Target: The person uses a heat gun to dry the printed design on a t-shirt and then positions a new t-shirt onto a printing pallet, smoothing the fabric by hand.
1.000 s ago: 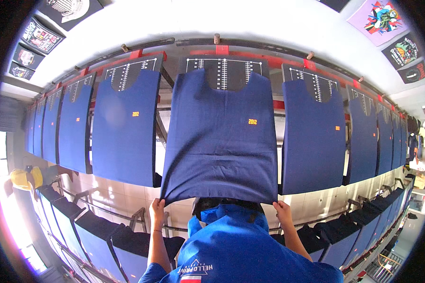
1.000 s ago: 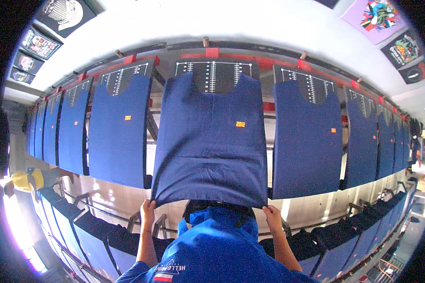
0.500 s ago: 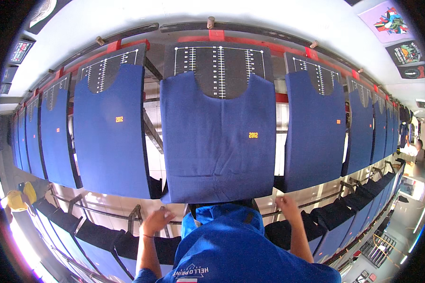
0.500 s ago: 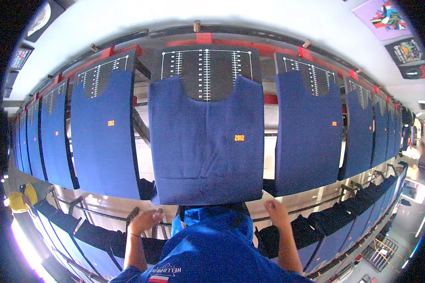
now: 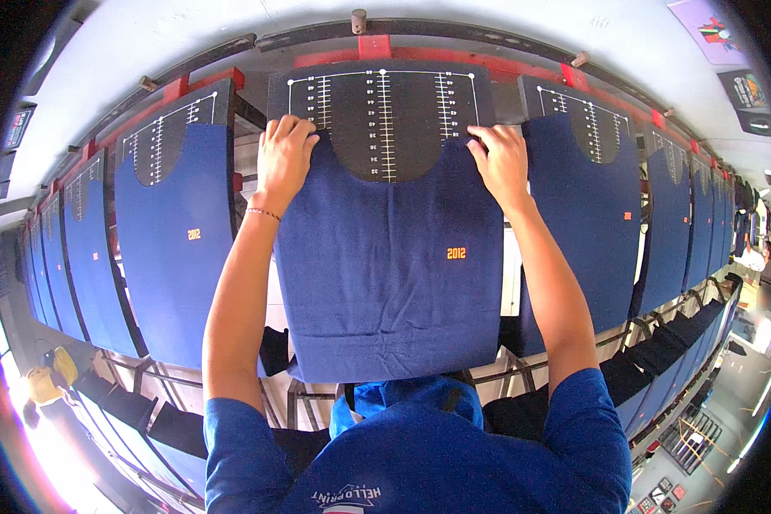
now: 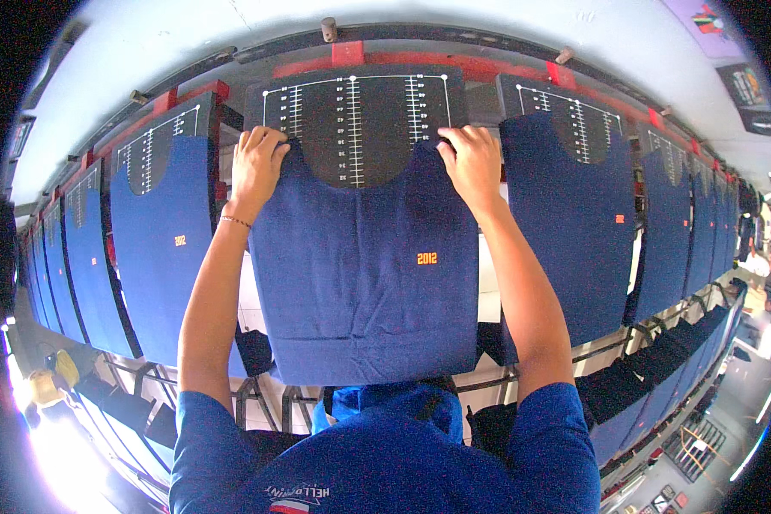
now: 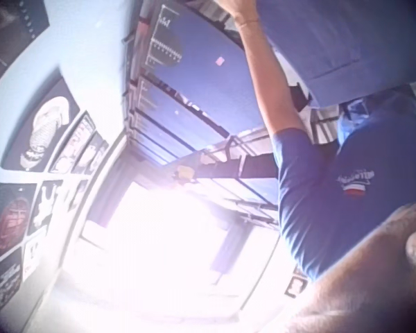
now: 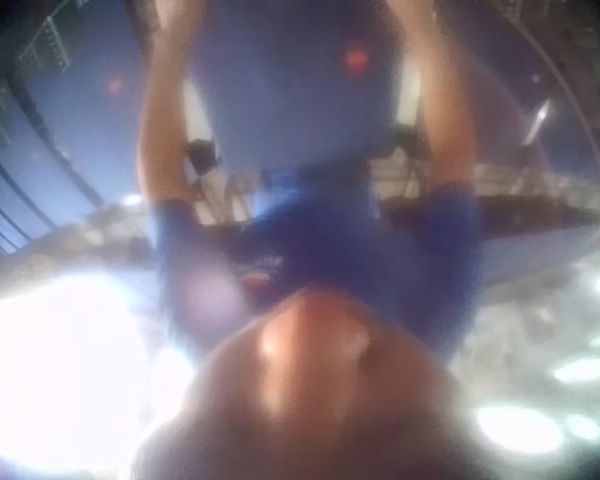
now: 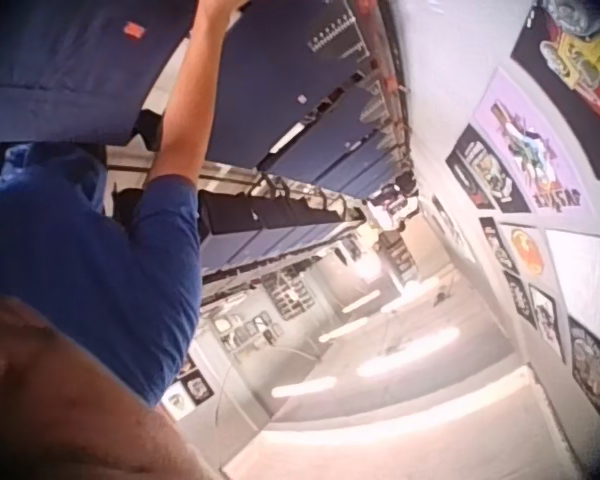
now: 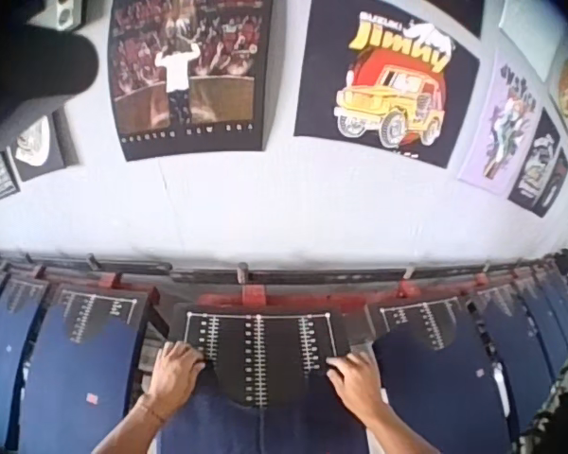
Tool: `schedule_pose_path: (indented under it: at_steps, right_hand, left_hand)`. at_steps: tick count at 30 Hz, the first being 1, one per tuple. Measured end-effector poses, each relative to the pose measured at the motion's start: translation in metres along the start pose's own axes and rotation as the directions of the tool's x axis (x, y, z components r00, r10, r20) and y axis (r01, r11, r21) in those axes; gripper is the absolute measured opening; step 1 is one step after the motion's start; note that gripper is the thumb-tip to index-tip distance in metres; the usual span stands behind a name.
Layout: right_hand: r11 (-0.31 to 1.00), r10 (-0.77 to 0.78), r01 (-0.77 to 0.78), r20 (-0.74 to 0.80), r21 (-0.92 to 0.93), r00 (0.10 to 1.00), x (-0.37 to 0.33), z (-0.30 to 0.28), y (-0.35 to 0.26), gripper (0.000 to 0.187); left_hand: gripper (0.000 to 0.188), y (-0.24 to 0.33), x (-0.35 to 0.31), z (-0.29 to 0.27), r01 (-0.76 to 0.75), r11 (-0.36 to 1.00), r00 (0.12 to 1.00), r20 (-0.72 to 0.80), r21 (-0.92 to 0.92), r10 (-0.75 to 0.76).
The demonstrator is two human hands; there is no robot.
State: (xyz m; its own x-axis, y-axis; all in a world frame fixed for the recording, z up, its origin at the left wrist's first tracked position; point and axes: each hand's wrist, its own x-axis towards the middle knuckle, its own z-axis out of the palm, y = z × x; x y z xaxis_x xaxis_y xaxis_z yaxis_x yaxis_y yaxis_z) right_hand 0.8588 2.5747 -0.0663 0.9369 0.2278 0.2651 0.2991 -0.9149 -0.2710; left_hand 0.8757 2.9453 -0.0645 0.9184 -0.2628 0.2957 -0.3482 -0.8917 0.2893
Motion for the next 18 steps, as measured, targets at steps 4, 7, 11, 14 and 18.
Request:
schedule_pose_path:
  at_steps: [4,7,11,14,18]
  right_hand:
    - [0.961,-0.081,0.134,-0.218,0.243,0.973,0.004,0.004,0.009,0.011]
    - [0.929,0.032,0.024,-0.145,0.370,0.989,0.008,0.003,0.018,0.016]
    - [0.952,-0.006,0.028,-0.073,0.305,0.997,0.036,-0.002,0.033,0.017]
    - [0.957,-0.011,0.029,-0.064,0.287,0.998,0.052,0.004,0.037,0.019]
    - [0.967,-0.022,0.035,-0.056,0.251,0.998,0.063,0.014,0.040,0.020]
  left_hand:
    - [0.011,-0.008,0.000,0.000,-0.004,0.988,1.000,0.005,-0.154,0.005]
    - [0.014,-0.006,0.010,-0.011,0.048,0.969,0.999,0.007,-0.242,-0.047]
    - [0.019,-0.020,0.029,-0.009,-0.006,0.988,0.999,0.035,-0.154,0.012]
    - [0.022,-0.029,0.043,-0.005,-0.009,0.992,0.997,0.075,-0.124,0.019]
    - [0.023,-0.038,0.054,0.003,-0.048,0.995,0.994,0.089,-0.092,0.056]
